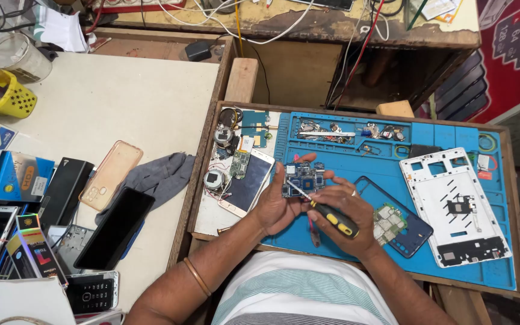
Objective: The person repairs a smartphone motherboard at a workbench. They hold the circuit board with one hand while using a screwdriver to unscrew and pry components, reposition the board repeatedly, and near the end handle a small black component and a flex cable, fitting parts onto the board.
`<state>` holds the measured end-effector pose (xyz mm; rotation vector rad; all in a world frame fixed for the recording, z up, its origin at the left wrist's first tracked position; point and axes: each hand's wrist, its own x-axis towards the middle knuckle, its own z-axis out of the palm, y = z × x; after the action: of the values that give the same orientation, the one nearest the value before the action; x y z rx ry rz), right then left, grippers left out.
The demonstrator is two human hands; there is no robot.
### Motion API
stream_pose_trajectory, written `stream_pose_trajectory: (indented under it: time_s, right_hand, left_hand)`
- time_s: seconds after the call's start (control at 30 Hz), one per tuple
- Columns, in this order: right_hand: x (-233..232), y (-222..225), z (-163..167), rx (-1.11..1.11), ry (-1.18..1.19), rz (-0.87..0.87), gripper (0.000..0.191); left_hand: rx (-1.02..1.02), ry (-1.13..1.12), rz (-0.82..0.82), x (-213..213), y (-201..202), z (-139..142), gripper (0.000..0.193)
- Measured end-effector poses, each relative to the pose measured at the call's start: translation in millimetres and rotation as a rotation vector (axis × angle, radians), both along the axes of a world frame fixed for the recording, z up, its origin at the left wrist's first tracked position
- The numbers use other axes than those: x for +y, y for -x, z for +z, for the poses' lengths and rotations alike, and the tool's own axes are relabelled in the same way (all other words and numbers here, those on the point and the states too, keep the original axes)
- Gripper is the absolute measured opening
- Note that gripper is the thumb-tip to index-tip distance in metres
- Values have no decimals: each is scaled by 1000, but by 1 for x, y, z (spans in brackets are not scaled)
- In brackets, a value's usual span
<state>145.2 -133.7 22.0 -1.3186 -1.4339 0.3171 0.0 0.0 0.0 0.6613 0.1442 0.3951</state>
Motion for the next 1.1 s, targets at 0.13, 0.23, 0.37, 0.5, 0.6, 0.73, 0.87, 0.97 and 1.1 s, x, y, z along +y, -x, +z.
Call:
stream_pose_trajectory:
  time_s: [0.13, 0.23, 0.37, 0.5, 0.6, 0.73, 0.87, 0.97, 1.1]
  right_hand:
    - [-3, -2, -3, -53, -20, 78, 24]
    - [-9, -10, -5, 25, -50, 6, 23]
    - [-20, -24, 1, 134, -67, -195, 25]
    - [-36, -29, 8, 165, 80, -335, 25]
    - [-36, -22, 5, 441, 41, -221, 28]
    - [-40, -18, 0, 361, 123, -176, 25]
    - [-41, -14, -10, 287, 132, -158, 23]
    - [-41, -11, -20, 463, 207, -141, 25]
    - [-39, -17, -28, 766, 240, -32, 24]
  left_hand:
    - [2, 7, 42, 4, -3, 6, 90]
    - [9, 20, 43, 6, -2, 9, 87]
    - [12, 35, 51, 7, -2, 15, 85]
    - [23, 37, 18, 5, 0, 18, 82]
    - [13, 36, -9, 3, 2, 18, 77]
    - [90, -9, -18, 1, 7, 17, 63]
    - [131, 27, -8, -5, 4, 12, 55]
    - [215, -75, -6, -11, 1, 8, 53]
    - [281, -195, -20, -17, -1, 2, 53]
